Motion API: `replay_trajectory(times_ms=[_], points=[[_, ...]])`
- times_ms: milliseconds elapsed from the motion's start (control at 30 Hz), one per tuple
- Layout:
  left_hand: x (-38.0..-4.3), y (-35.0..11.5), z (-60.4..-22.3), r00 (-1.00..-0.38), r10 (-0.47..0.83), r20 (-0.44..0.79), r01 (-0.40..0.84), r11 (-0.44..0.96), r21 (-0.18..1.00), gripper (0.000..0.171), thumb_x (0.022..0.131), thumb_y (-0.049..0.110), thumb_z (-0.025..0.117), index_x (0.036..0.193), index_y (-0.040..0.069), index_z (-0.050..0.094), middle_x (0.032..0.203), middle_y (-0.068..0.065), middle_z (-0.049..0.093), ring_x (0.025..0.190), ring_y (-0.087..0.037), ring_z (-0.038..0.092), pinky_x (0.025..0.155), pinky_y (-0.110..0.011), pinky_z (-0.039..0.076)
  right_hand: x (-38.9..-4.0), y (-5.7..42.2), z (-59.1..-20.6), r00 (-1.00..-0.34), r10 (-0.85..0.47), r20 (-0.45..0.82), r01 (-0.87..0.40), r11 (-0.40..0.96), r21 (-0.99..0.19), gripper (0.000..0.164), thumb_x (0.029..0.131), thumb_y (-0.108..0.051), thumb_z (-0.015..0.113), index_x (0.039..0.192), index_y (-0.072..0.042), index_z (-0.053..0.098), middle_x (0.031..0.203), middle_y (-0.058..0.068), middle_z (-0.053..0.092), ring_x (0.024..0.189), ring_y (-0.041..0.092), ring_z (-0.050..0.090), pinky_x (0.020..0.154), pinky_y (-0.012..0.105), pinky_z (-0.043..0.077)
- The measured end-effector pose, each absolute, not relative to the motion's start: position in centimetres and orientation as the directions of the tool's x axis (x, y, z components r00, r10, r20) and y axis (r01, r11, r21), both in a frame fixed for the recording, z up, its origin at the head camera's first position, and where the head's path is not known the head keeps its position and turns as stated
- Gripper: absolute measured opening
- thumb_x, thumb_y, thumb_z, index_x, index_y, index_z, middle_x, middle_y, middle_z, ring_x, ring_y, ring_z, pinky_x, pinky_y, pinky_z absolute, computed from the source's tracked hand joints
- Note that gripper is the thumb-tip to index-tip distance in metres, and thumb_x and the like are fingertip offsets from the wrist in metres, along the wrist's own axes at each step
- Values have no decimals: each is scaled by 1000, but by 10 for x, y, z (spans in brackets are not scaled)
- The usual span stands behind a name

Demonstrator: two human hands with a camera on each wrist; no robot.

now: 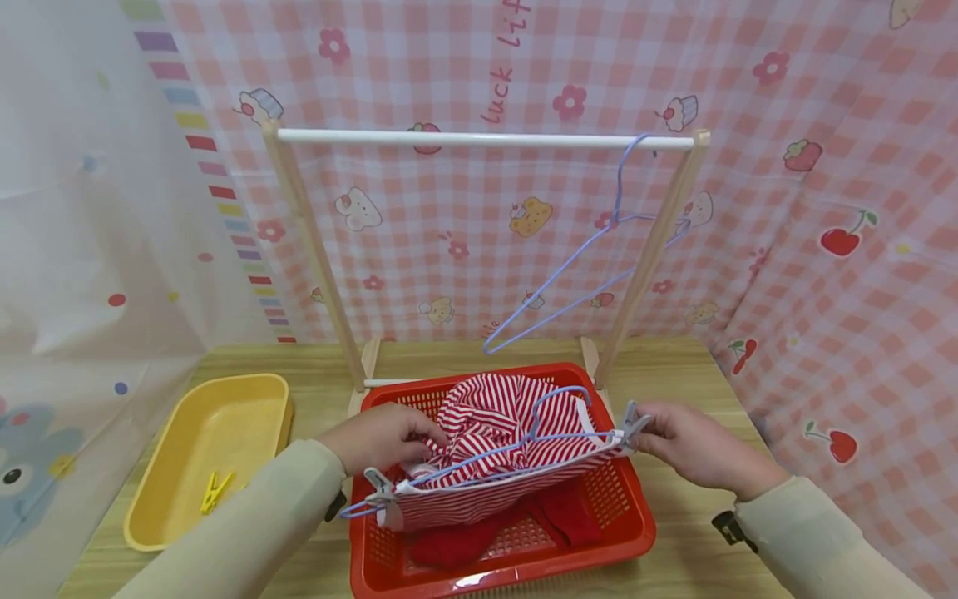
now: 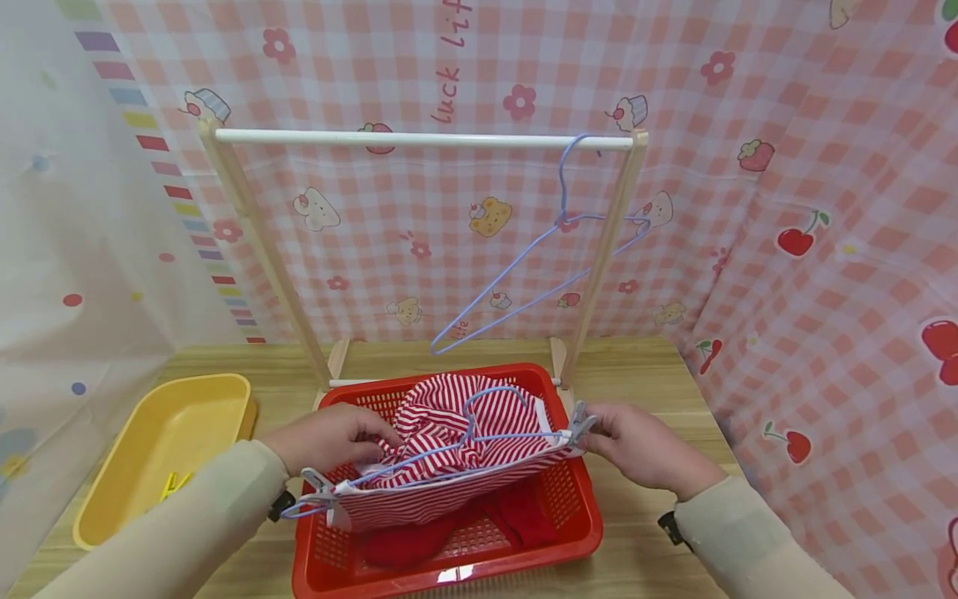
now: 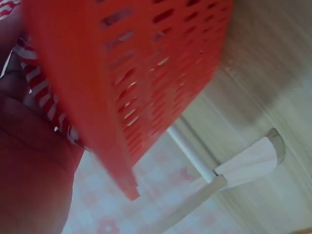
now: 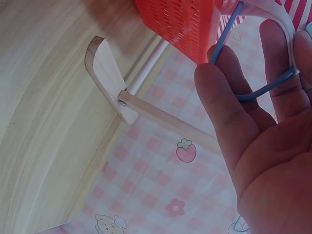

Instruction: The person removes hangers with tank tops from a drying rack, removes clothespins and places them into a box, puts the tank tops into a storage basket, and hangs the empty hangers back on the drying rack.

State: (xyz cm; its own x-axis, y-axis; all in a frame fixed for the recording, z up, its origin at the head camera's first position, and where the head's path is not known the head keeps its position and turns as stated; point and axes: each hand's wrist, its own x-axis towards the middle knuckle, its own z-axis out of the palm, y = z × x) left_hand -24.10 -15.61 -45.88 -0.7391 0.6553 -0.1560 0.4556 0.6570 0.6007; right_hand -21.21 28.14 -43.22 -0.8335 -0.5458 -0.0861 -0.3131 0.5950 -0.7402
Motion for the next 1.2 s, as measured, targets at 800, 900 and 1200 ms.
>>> replay_trajectory(times_ms=[800,900,1200], points=[[-230,-180,-476,-715,699,27,637,636,435,33,103,18,59,130,24,76,127,2,76,121,-25,67,109,-58,42,-212,279,-439,-874,-478,-90,-292,664,-688,4,102,-16,67,104,-14,70,102,-6,77,99,5,69,86,25,58],[-232,-187,-478,-756,654,40,594,659,461,33,101,14,66,133,20,74,132,-3,74,125,-29,67,111,-57,47,-212,278,-439,-880,-466,-91,-287,675,-679,4,102,-16,67,104,-15,71,103,-6,77,99,6,69,87,27,58],[-228,-203,-460,-928,372,18,311,746,589,31,105,19,65,135,16,70,134,-6,72,129,-34,66,110,-60,50,-212,276,-439,-892,-444,-90,-277,691,-668,5,102,-15,67,105,-14,71,101,-6,77,97,6,69,86,28,59]])
